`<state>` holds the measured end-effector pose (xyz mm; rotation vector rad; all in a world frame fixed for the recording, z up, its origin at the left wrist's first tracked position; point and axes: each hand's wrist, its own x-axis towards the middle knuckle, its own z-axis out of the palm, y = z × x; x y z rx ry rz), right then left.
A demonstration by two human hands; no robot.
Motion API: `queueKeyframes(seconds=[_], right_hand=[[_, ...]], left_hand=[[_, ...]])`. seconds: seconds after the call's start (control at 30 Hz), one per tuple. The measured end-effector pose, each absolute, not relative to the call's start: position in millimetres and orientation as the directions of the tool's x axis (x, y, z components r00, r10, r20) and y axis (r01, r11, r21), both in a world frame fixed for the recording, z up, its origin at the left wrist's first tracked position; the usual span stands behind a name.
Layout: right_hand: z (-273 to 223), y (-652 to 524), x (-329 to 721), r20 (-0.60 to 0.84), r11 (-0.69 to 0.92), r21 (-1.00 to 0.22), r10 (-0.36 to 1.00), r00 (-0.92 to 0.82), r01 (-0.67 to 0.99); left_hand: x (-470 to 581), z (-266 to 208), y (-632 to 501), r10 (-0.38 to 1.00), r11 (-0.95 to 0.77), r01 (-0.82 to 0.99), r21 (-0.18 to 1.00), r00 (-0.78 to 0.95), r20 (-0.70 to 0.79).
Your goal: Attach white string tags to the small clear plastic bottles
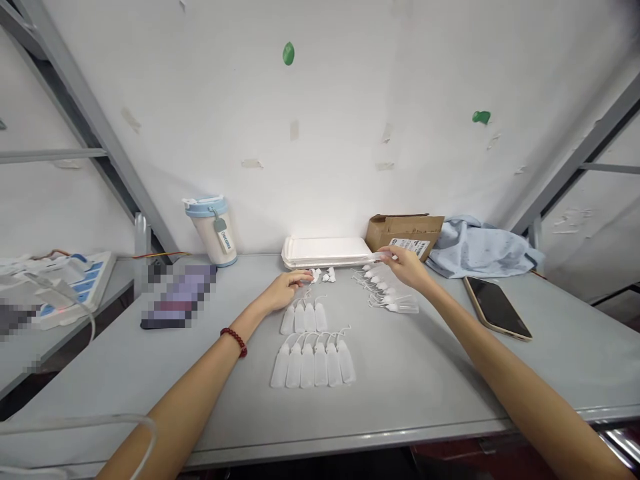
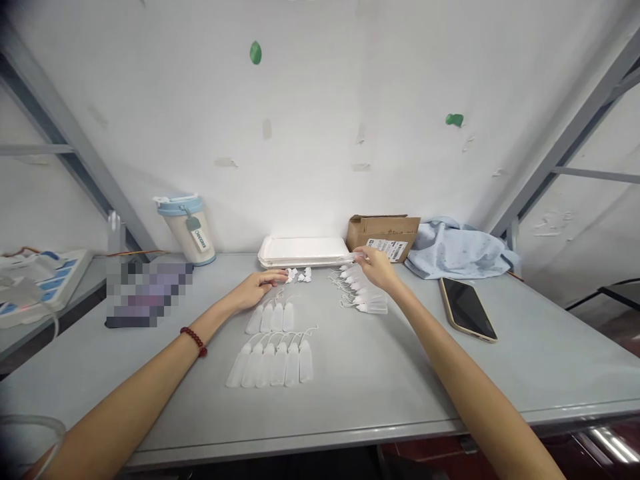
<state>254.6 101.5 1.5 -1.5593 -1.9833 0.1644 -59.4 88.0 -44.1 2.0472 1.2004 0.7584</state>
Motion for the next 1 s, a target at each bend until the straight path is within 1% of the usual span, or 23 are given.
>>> queueKeyframes(seconds=[0.17,0.27,0.4,0.57,0.7,0.77,0.8,0.83,0.87,0.9,0.93,1.0], right_hand=[[-0.9,111.3,256.0,0.309,0.316,-0.451,0.933,-0.186,0.835],[-1.9,111.5,259.4,0.314,0.311,-0.439,0.932,-0.18,0.843],[-2.5,111.7,261.6,0.346,0.309,-0.419,0.924,-0.165,0.854],[-1.4,115.0,262.8,0.417,0.292,-0.383,0.901,-0.118,0.877],[11.3,94.9,249.8,0.561,0.302,-0.329,0.825,-0.072,0.895],[22.3,72.6,235.1,0.559,0.36,-0.368,0.822,-0.105,0.857],[28.1,59.7,226.7,0.525,0.393,-0.424,0.841,-0.132,0.816],[33.5,46.5,218.2,0.452,0.42,-0.495,0.872,-0.188,0.761],[38.0,33.7,210.3,0.328,0.417,-0.588,0.906,-0.267,0.693],[41.3,21.8,203.4,0.174,0.383,-0.691,0.911,-0.373,0.613],[43.3,11.3,197.7,0.044,0.341,-0.772,0.87,-0.49,0.536],[42.9,-4.6,189.8,-0.096,0.287,-0.852,0.738,-0.668,0.439]], left_hand=[[-59.2,-44.0,88.0,0.899,-0.368,0.533,0.762,0.414,0.145],[-58.7,-42.7,87.7,0.906,-0.352,0.55,0.758,0.402,0.129],[-58.1,-40.5,87.1,0.897,-0.374,0.541,0.753,0.416,0.146],[-58.3,-36.8,88.4,0.906,-0.361,0.565,0.742,0.401,0.135],[-57.7,-32.4,91.6,0.92,-0.334,0.588,0.737,0.374,0.118],[-55.5,-30.5,92.1,0.923,-0.33,0.591,0.736,0.364,0.121],[-53.8,-29.8,91.8,0.925,-0.33,0.595,0.733,0.359,0.125],[-51.7,-29.3,91.3,0.927,-0.331,0.602,0.727,0.352,0.13],[-49.2,-29.1,90.7,0.929,-0.332,0.612,0.718,0.342,0.138],[-46.4,-29.0,89.9,0.932,-0.333,0.624,0.707,0.331,0.147],[-43.4,-29.0,89.2,0.935,-0.334,0.638,0.693,0.32,0.156],[-37.2,-29.1,87.9,0.938,-0.336,0.669,0.663,0.299,0.175]])
